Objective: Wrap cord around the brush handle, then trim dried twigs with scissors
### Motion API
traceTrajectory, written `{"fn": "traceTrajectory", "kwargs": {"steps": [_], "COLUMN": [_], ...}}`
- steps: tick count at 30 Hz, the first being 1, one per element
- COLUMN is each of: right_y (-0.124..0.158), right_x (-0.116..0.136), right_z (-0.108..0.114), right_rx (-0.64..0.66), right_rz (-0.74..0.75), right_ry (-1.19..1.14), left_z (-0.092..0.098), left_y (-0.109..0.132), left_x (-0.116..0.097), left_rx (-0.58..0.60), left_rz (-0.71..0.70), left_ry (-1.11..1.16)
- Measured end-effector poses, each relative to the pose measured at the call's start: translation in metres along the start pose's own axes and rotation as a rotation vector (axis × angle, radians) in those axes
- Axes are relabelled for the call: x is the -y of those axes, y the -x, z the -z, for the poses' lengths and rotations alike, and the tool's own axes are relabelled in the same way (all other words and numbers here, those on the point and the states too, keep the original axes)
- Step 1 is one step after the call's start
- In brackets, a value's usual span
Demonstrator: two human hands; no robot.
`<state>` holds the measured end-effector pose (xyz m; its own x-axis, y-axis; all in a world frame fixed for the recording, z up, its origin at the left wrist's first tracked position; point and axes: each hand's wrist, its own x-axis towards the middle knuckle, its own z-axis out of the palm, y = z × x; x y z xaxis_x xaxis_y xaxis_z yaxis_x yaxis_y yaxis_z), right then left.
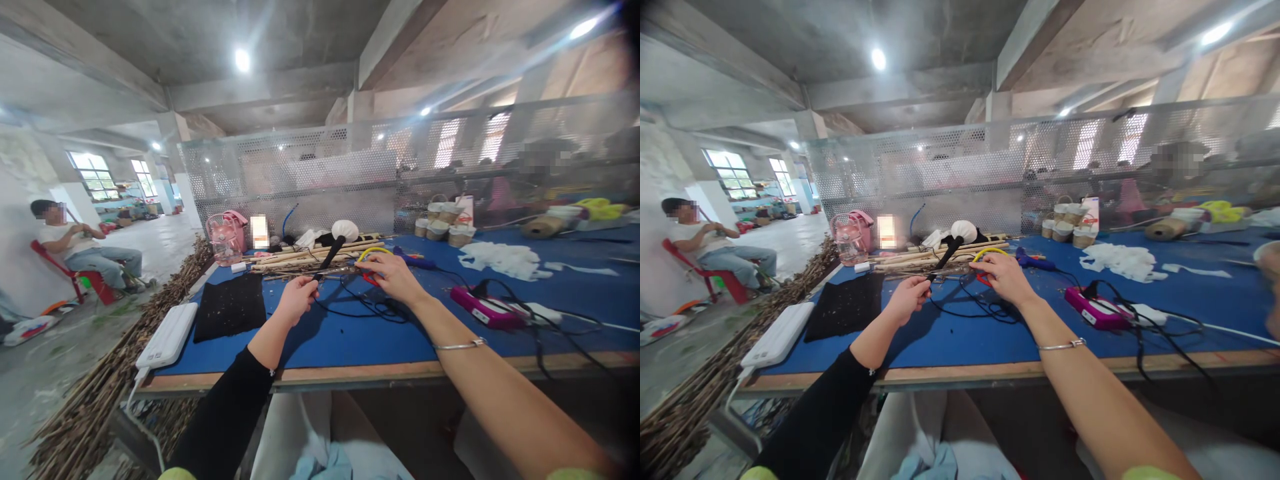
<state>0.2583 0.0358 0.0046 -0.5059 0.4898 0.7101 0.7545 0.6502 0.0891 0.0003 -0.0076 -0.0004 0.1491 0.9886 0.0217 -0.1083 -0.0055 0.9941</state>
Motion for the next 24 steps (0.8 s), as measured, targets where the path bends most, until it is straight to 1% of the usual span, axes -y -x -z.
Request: {"fn": "traceTrajectory", "kwargs": {"steps": [6,11,16,19,22,24], "right_y": [0.005,0.006,0.003,0.0,-0.002,-0.001], "right_x": [-0.011,-0.009,-0.001,0.002,-0.003,-0.011], "right_z": [0.0,0.005,0.005,0.002,0.001,0.001], "right_rx": [0.05,0.079,0.162,0.164,0.152,0.164], "right_rz": [-0.06,-0.087,-0.035,-0.038,-0.053,-0.028], "right_ry": [0.01,0.077,0.12,0.172,0.23,0.253], "left_z": [0.0,0.003,0.007,0.008,0.008,0.007], "left_y": [0.002,0.001,0.0,0.001,0.003,0.004], "left_x": [-0.005,-0.005,-0.005,-0.007,-0.009,-0.009], "left_rx": [0.076,0.131,0.115,0.107,0.128,0.148], "left_rz": [0.041,0.07,0.071,0.061,0.079,0.1], "left_ry": [-0.01,0.002,-0.001,0.003,-0.006,-0.015]}}
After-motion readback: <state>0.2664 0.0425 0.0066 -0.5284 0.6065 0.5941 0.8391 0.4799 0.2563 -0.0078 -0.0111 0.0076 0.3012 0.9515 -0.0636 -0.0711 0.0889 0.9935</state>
